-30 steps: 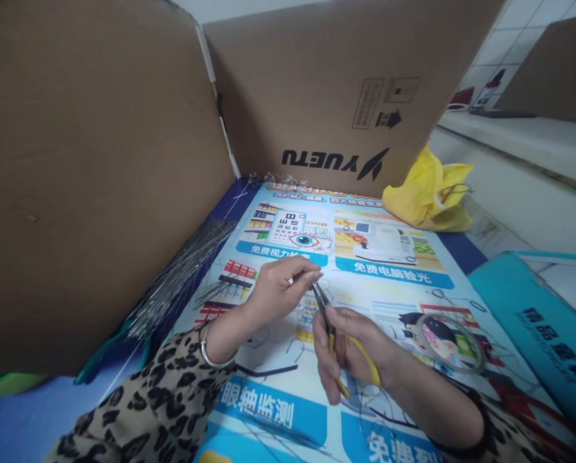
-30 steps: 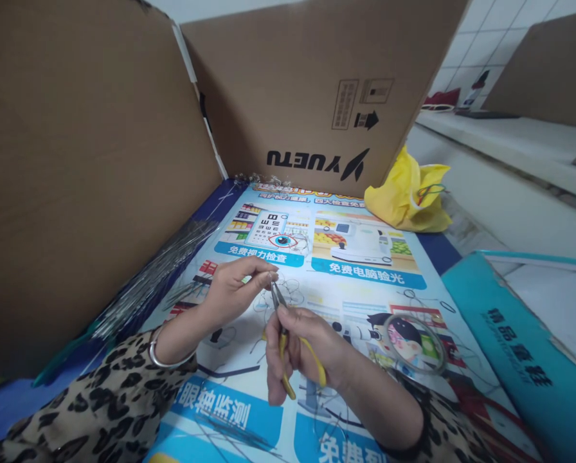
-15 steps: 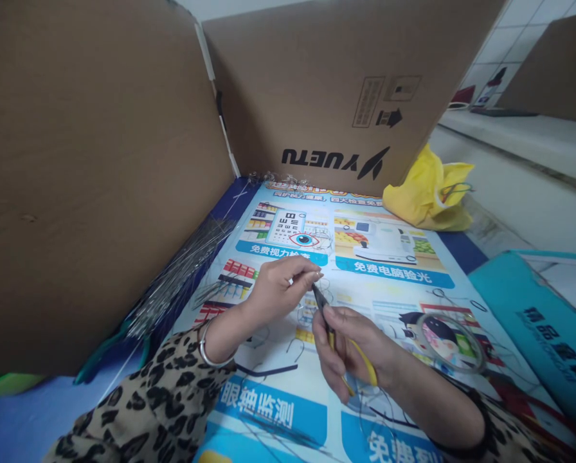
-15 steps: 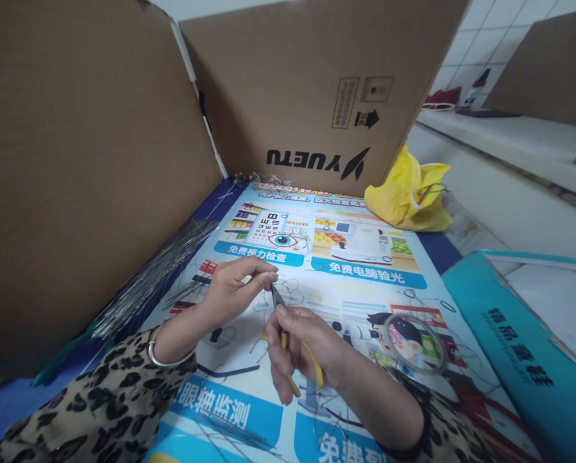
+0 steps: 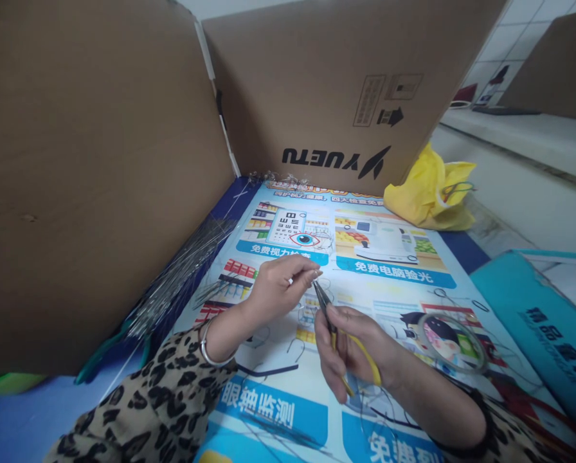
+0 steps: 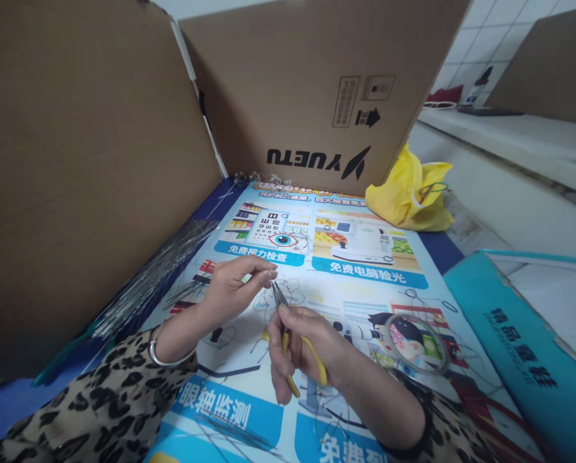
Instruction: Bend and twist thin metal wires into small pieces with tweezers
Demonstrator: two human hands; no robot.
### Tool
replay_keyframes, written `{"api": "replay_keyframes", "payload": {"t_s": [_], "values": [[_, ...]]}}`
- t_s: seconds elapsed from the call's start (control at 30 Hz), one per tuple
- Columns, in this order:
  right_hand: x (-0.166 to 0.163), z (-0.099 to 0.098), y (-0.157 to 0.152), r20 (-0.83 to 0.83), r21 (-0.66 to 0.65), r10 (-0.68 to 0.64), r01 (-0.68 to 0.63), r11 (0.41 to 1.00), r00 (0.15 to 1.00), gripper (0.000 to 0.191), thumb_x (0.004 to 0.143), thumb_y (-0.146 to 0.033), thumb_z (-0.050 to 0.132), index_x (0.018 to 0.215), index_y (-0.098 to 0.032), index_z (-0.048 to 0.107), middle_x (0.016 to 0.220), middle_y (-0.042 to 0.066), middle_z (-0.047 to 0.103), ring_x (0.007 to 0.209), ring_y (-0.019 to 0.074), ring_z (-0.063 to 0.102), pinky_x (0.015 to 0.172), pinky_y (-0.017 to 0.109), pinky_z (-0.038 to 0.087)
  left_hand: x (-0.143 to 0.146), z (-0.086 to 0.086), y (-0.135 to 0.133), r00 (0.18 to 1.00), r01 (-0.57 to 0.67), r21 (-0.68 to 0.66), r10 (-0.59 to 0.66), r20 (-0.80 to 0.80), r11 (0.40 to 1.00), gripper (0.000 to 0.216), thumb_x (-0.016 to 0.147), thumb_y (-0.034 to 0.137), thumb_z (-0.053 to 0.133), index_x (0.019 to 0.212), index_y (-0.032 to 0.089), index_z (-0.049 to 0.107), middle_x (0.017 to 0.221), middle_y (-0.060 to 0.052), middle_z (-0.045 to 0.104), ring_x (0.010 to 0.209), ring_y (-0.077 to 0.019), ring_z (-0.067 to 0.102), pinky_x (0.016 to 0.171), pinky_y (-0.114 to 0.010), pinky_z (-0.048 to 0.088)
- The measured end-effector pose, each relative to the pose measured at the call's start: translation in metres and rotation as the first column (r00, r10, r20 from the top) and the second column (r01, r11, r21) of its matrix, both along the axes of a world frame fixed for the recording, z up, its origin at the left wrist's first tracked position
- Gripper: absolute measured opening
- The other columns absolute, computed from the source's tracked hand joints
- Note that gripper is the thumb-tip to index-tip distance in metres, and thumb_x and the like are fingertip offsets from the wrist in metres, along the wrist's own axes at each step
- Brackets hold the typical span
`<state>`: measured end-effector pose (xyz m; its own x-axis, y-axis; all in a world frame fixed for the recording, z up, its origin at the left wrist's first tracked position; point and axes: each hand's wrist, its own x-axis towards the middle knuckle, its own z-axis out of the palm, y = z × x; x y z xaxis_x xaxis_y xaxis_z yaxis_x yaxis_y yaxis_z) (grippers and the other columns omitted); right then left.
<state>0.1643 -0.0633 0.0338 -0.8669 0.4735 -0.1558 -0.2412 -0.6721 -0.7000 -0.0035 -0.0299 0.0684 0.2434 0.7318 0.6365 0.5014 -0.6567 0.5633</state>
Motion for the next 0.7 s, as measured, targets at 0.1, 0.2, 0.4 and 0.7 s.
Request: {"api": "replay_keyframes", "payload": {"t_s": [0.1, 0.2, 0.4, 0.7], "values": [[-0.0002, 0.0005, 0.0, -0.021, 0.006, 0.007, -0.007, 1.0, 1.0, 0.038, 0.088, -0.044, 0.027, 0.075, -0.015, 0.048, 0.046, -0.002, 0.052, 0.045, 0.0186, 0.061, 0.039, 0.024, 0.042, 0.0, -0.001, 0.0001, 1.0, -0.003, -0.006, 0.003, -0.001, 1.0, 0.011, 0.08, 0.022, 0.053, 0.081, 0.015, 0.062, 0.071, -0.003, 0.067, 0.066, -0.0099, 0.061, 0.061, -0.021, 0.048], [-0.0007, 0.0002, -0.0002, -0.018, 0.007, 0.005, -0.005, 1.0, 1.0, 0.037, 0.088, -0.046, 0.028, 0.075, -0.016, 0.047, 0.046, -0.003, 0.052, 0.045, 0.0185, 0.061, 0.038, 0.023, 0.041, 0.0002, -0.0019, -0.0001, 1.0, 0.004, -0.001, -0.004, -0.002, 1.0, 0.01, 0.08, 0.021, 0.054, 0.079, 0.015, 0.062, 0.071, -0.003, 0.067, 0.067, -0.0106, 0.061, 0.062, -0.022, 0.048], [-0.001, -0.0019, -0.0002, -0.019, 0.004, 0.005, -0.004, 1.0, 1.0, 0.038, 0.087, -0.047, 0.028, 0.074, -0.017, 0.046, 0.045, -0.003, 0.051, 0.044, 0.0188, 0.061, 0.036, 0.023, 0.04, 0.0003, -0.002, -0.0005, 1.0, 0.009, 0.014, -0.009, -0.003, 1.0, 0.01, 0.08, 0.02, 0.054, 0.079, 0.015, 0.062, 0.072, -0.003, 0.068, 0.068, -0.0107, 0.061, 0.062, -0.022, 0.048], [-0.0028, 0.0019, -0.0013, 0.019, 0.016, -0.031, 0.03, 0.999, 0.999, 0.037, 0.087, -0.048, 0.032, 0.075, -0.016, 0.047, 0.043, -0.005, 0.049, 0.039, 0.0159, 0.058, 0.033, 0.02, 0.039, -0.0024, 0.0047, 0.001, 0.997, 0.072, -0.087, -0.071, 0.005, 0.994, 0.012, 0.081, 0.023, 0.052, 0.077, 0.016, 0.062, 0.068, -0.001, 0.066, 0.063, -0.0093, 0.06, 0.061, -0.021, 0.047]]}}
